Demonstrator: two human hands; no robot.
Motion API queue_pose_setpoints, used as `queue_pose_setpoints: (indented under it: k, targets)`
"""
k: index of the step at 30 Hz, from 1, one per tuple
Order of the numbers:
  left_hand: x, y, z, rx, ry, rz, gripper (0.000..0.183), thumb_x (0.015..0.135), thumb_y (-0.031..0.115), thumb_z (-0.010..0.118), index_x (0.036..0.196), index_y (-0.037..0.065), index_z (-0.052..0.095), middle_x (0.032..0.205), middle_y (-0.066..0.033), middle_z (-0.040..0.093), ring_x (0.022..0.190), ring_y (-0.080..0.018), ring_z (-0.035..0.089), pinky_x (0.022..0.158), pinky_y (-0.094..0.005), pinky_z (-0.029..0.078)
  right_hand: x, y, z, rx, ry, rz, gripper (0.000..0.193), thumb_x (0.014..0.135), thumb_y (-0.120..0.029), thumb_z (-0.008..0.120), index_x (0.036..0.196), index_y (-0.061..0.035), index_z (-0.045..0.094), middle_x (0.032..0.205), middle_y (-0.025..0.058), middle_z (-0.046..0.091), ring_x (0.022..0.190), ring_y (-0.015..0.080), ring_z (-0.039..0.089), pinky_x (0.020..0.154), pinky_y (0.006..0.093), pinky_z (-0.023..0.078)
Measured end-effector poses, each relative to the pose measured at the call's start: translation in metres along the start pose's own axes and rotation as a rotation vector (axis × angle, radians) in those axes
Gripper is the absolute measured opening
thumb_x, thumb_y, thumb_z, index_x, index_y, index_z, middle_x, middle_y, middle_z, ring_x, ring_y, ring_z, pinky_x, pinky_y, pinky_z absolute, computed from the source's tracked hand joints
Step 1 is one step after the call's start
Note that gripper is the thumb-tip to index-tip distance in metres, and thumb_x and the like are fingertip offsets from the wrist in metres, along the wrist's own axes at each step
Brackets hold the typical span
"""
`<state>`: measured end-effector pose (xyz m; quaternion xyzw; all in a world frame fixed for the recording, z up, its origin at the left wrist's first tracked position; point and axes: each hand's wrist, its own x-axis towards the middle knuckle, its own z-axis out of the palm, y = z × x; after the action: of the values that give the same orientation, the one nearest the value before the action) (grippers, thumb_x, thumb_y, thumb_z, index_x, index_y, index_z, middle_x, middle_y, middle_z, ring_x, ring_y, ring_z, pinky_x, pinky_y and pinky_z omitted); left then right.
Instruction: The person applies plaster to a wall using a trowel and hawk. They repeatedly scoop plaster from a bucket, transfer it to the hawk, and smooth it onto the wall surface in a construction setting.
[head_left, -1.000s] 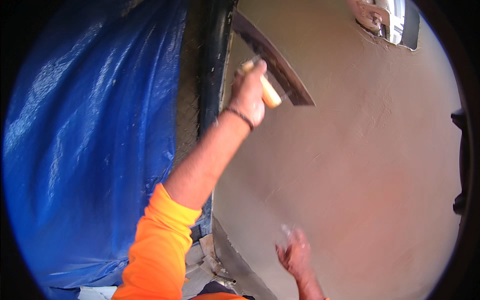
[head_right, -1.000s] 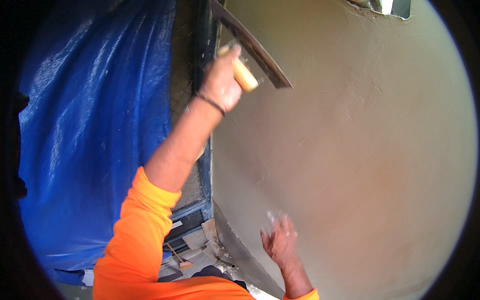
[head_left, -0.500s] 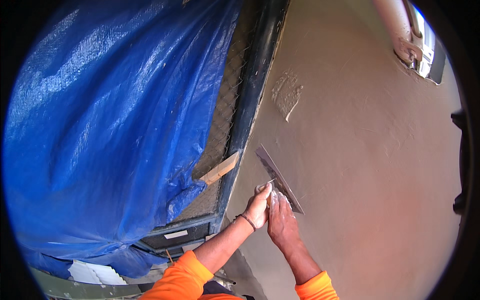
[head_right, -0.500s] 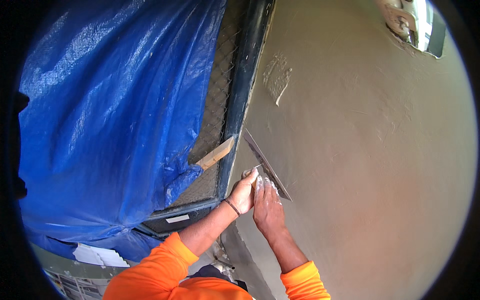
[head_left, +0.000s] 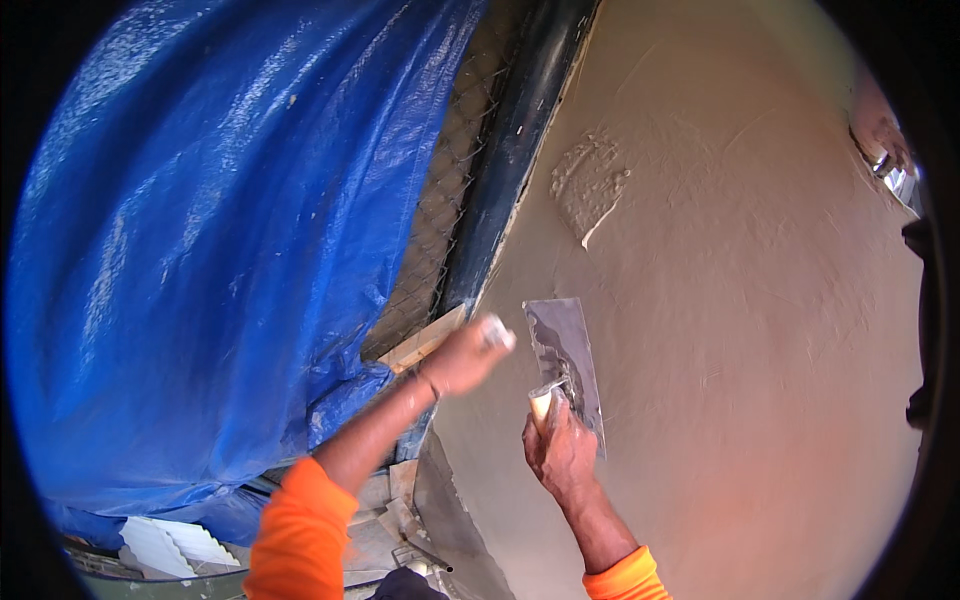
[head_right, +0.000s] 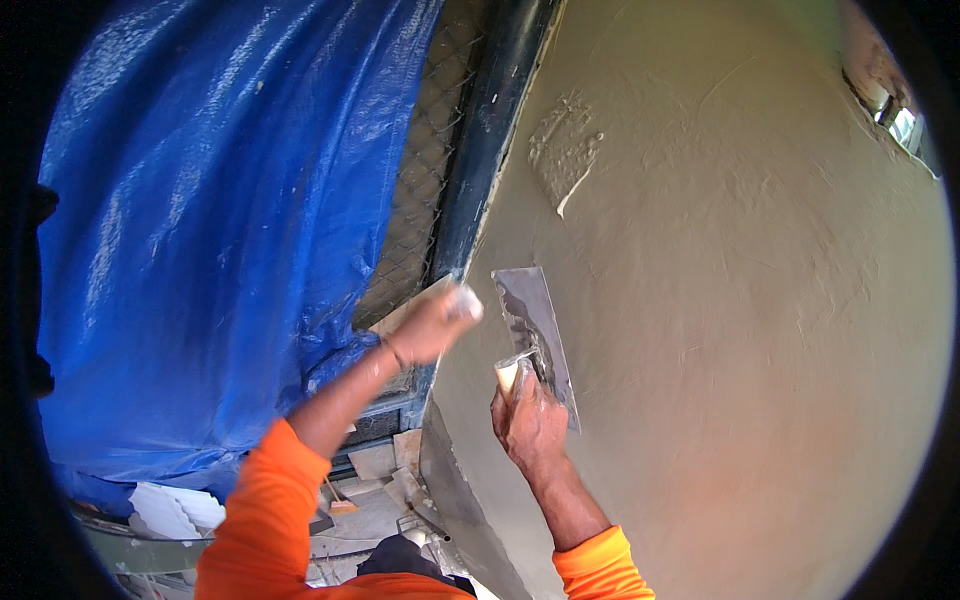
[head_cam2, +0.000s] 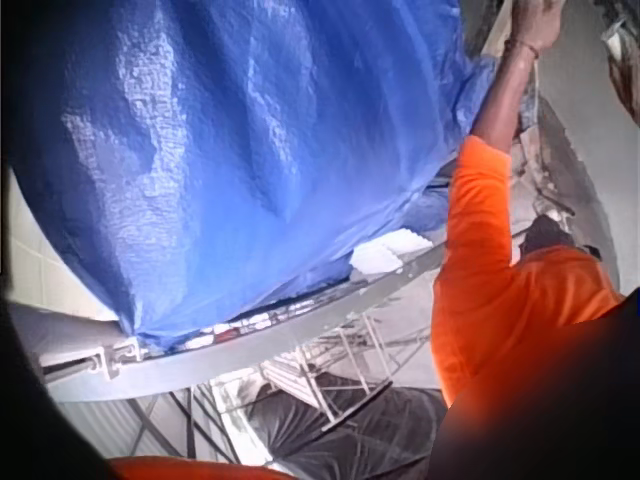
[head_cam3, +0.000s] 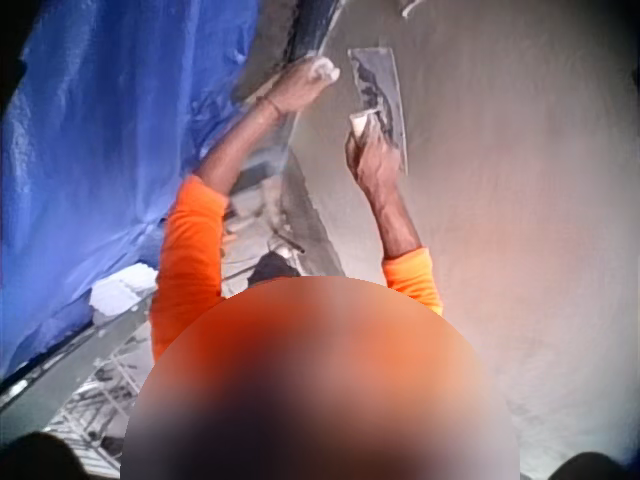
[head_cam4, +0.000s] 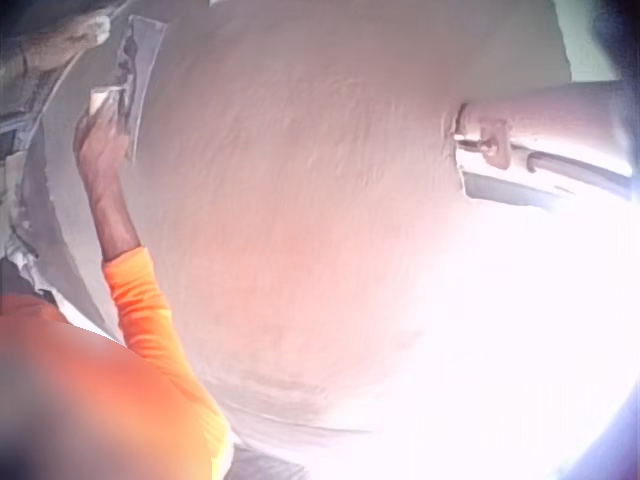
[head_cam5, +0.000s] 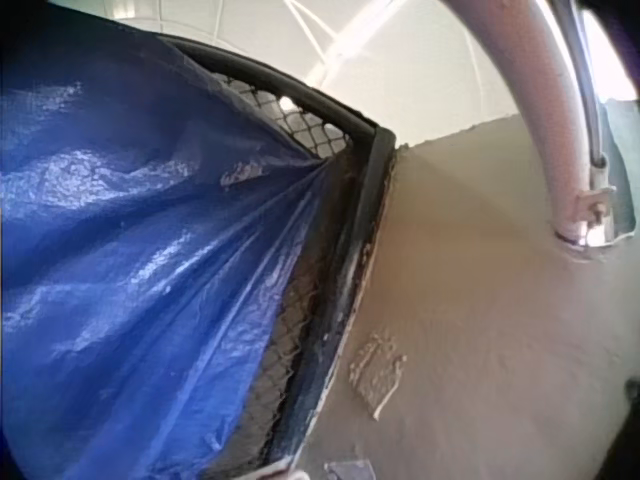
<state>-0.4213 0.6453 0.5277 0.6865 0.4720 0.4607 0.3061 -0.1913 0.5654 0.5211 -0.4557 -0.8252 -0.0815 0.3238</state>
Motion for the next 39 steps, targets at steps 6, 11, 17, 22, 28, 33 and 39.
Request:
queue_pose_setpoints:
  k: [6,11,17,22,28,33,39]
  targets:
    - [0.126,0.017,-0.164,1.393,0.548,0.533,0.054,0.080,0.020,0.075,0.132,0.010,0.062,0.148,-0.0144,0.050,0.144,-0.0350,0.039,0.113,-0.0546,0.035,0.020,-0.005,-0.025,-0.050,0.021,-0.087,0.043,0.087,-0.015,0.073,0.121,0.0038,0.054,0.084,0.0198,0.068,0.075,0.0376,0.068,0.064,0.0437,0.056]
    - [0.159,0.019,-0.194,1.542,0.501,0.495,0.073,0.090,0.027,0.070,0.156,0.022,0.038,0.150,-0.0109,0.050,0.142,-0.0304,0.042,0.118,-0.0531,0.026,0.061,-0.012,-0.058,-0.153,-0.071,-0.075,0.046,0.089,-0.019,0.073,0.122,0.0032,0.050,0.089,0.0190,0.063,0.074,0.0374,0.068,0.063,0.0438,0.056]
    - [0.175,-0.007,-0.210,1.614,0.465,0.496,0.073,0.093,0.030,0.062,0.159,0.028,0.031,0.136,-0.0036,0.058,0.131,-0.0211,0.049,0.119,-0.0480,0.015,0.140,-0.022,-0.109,-0.524,-0.204,-0.142,0.034,0.098,-0.025,0.063,0.116,0.0013,0.050,0.087,0.0178,0.063,0.069,0.0339,0.070,0.055,0.0412,0.055]
    - [0.191,-0.032,-0.219,1.561,0.535,0.595,0.069,0.090,0.032,0.064,0.155,0.024,0.040,0.126,-0.0014,0.058,0.130,-0.0190,0.048,0.121,-0.0484,0.008,0.194,-0.022,-0.112,-0.743,-0.331,-0.207,0.024,0.101,-0.019,0.055,0.114,0.0006,0.049,0.084,0.0175,0.064,0.067,0.0302,0.072,0.053,0.0403,0.056]
    - [0.200,-0.042,-0.223,1.457,0.516,0.608,0.068,0.087,0.029,0.065,0.152,0.021,0.045,0.126,-0.0028,0.058,0.129,-0.0205,0.048,0.121,-0.0497,0.007,0.217,-0.017,-0.081,-0.730,-0.407,-0.166,0.022,0.100,-0.018,0.056,0.110,-0.0002,0.049,0.087,0.0194,0.066,0.073,0.0332,0.072,0.062,0.0445,0.057]
    - [0.203,-0.046,-0.227,1.422,0.531,0.682,0.076,0.083,0.031,0.071,0.152,0.018,0.043,0.127,-0.0055,0.060,0.129,-0.0230,0.049,0.121,-0.0513,0.012,0.238,-0.021,-0.073,-0.748,-0.434,-0.091,0.022,0.099,-0.020,0.058,0.108,-0.0011,0.050,0.090,0.0220,0.068,0.080,0.0357,0.072,0.070,0.0466,0.057]
    - [0.204,-0.050,-0.228,1.414,0.590,0.719,0.072,0.081,0.032,0.072,0.148,0.019,0.048,0.123,-0.0028,0.062,0.129,-0.0206,0.050,0.123,-0.0485,0.004,0.264,-0.029,-0.082,-0.811,-0.419,-0.101,0.021,0.097,-0.012,0.056,0.112,0.0020,0.051,0.095,0.0206,0.070,0.088,0.0330,0.074,0.074,0.0406,0.060]
